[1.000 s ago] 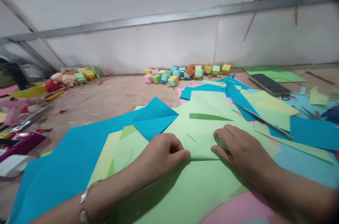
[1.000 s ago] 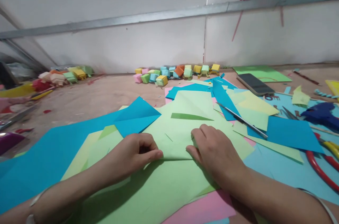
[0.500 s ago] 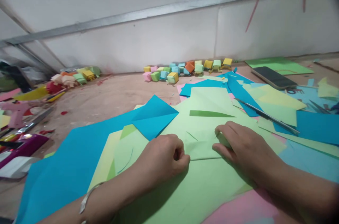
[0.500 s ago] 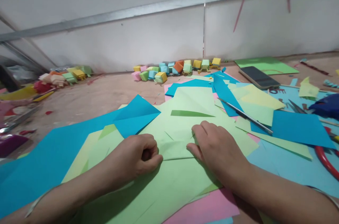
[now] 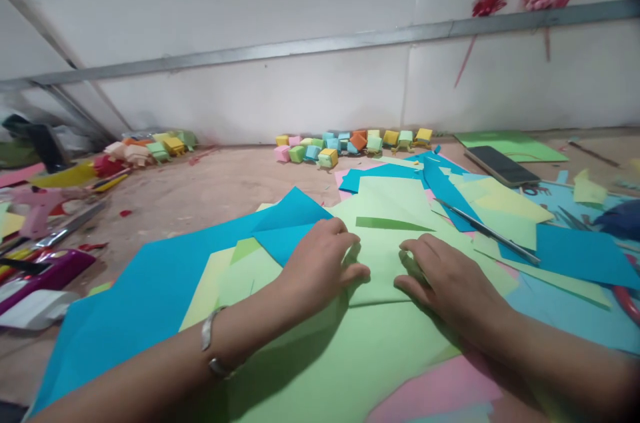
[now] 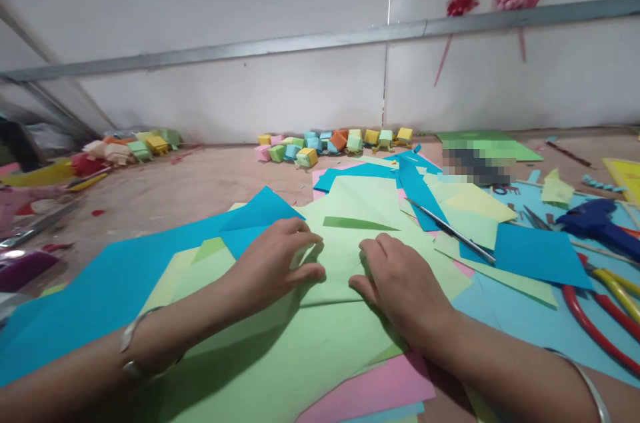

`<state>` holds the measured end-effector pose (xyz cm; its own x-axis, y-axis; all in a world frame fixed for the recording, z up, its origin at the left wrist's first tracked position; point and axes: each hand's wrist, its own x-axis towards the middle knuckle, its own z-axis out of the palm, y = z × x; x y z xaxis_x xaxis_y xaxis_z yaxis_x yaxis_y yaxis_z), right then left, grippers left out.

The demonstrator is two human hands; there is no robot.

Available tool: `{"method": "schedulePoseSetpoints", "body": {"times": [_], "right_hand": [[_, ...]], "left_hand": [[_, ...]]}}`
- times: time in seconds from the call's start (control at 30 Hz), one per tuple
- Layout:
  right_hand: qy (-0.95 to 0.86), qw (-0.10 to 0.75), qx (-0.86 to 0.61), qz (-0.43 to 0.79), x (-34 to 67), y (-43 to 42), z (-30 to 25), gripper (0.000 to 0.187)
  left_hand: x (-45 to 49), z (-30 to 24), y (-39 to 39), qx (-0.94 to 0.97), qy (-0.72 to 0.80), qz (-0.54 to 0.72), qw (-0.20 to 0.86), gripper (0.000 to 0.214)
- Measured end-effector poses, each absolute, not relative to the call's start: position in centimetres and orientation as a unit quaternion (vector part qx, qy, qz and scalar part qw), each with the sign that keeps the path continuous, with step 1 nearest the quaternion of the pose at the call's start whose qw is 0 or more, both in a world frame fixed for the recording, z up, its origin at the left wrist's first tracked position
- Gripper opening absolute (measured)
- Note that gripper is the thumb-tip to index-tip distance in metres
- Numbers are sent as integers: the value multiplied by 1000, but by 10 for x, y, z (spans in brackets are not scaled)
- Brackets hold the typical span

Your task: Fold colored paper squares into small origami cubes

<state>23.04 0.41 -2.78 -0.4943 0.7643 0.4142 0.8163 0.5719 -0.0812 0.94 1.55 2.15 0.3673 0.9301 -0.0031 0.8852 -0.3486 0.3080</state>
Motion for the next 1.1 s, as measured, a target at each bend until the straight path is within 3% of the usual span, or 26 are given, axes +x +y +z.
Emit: {"method": "schedulePoseSetpoints", "body": {"times": [0.13,0.3,0.4,0.57,0.73,0.83,0.97,1.1], "right_hand": [[-861,248,-437,-82,235,8,-27,59],[-880,247,-402,-52,240,15,-28,68],[-885,235,-401,-2,242,18,-26,65],[-886,259,-382,39,241,14,-15,50],[-887,302,-345,48,238,9,-9,3],[-889,324,-322,14,238,7,-12,21],[-895,300,-323,-71,240,3,-15,29],[-907,262,-298,-145,238,-1,-11,38]], "left_hand": [[13,16,17,818,551,83,145,23],[14,18,12,787,572,96,210,24],[17,19,10,769,578,102,254,33],[16,20,3,794,563,81,216,17],[17,20,-6,822,543,63,162,10],[17,16,-9,847,515,64,116,6],[13,8,-11,875,465,107,79,22],[11,1,-14,889,450,78,41,22]]}}
